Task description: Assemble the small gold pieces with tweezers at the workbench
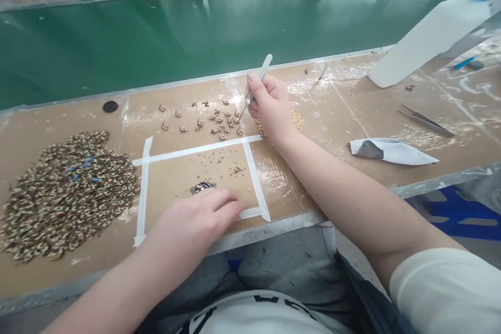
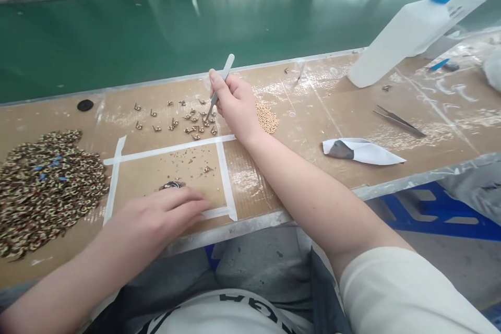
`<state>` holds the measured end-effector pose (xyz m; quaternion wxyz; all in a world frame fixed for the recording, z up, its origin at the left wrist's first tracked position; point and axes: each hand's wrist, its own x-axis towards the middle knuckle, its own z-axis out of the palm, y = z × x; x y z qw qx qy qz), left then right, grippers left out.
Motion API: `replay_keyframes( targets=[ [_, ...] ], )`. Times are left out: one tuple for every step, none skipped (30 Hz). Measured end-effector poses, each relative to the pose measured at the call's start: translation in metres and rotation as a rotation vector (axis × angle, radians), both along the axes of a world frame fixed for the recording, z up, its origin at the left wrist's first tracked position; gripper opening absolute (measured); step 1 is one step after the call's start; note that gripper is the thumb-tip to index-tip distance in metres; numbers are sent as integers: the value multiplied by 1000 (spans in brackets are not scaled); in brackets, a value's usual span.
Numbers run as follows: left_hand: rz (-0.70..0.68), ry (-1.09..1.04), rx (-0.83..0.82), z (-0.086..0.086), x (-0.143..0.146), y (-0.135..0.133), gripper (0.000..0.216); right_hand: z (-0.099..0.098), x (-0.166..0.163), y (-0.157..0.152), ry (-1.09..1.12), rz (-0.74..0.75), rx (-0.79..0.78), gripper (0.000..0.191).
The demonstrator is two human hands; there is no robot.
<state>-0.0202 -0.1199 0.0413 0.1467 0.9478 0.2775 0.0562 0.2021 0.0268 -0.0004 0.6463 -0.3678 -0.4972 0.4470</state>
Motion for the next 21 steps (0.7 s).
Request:
replay_keyframes(
  targets=[
    [24, 17, 16, -4, 0, -5, 23, 0, 0, 1, 8, 2, 1, 57],
    [47, 21, 19, -7, -1, -8, 28, 0, 0, 1, 17, 8, 5, 56],
    [69, 24, 10, -10, -2, -10, 32, 0, 0, 1, 26, 17, 12, 56],
    [88, 31, -8, -12, -2, -11, 34, 0, 0, 2, 34, 24, 20, 56],
    [107, 40, -28, -14, -3, -11, 35, 0, 0, 2, 43, 29, 29, 56],
    [124, 49, -47, -15, -3, -11, 33, -1, 0, 3, 54, 29, 37, 57],
    [141, 62, -63, -16, -2, -10, 29, -1, 0, 3, 63, 28, 43, 58],
    [154, 75, -77, -16, -1, -9, 25, -2, 0, 3, 72, 26, 47, 59],
    [161, 88, -88, -16, 0, -8, 21, -2, 0, 4, 80, 24, 50, 59],
    [159, 97, -95, -14, 2, -6, 21, -3, 0, 4, 87, 24, 51, 60],
    [150, 100, -99, -11, 3, -4, 22, -3, 0, 5, 92, 23, 49, 60],
    [140, 95, -107, -6, 5, -1, 25, -3, 0, 5, 95, 23, 48, 60],
    [129, 70, -116, -1, 6, 3, 26, -3, 0, 6, 96, 23, 45, 60],
    [120, 24, -132, 5, 6, 10, 26, -3, 0, 6, 98, 22, 42, 60],
    [119, -38, -155, 12, 7, 18, 24, -3, 0, 6, 102, 25, 37, 59],
    [141, -121, -186, 18, 7, 28, 21, -3, 1, 7, 108, 32, 30, 59],
    [190, -212, -231, 22, 7, 41, 17, -3, 1, 7, 116, 40, 23, 59],
    [273, -311, -287, 24, 7, 55, 15, -3, 1, 7, 124, 48, 16, 59],
    [389, -433, -354, 23, 8, 70, 12, -2, 1, 6, 131, 55, 9, 59],
    [504, -548, -458, 20, 10, 84, 12, -2, 1, 6, 135, 59, 5, 60],
    [590, -691, -569, 14, 11, 98, 12, -2, 1, 6, 138, 59, 2, 60]
  ],
)
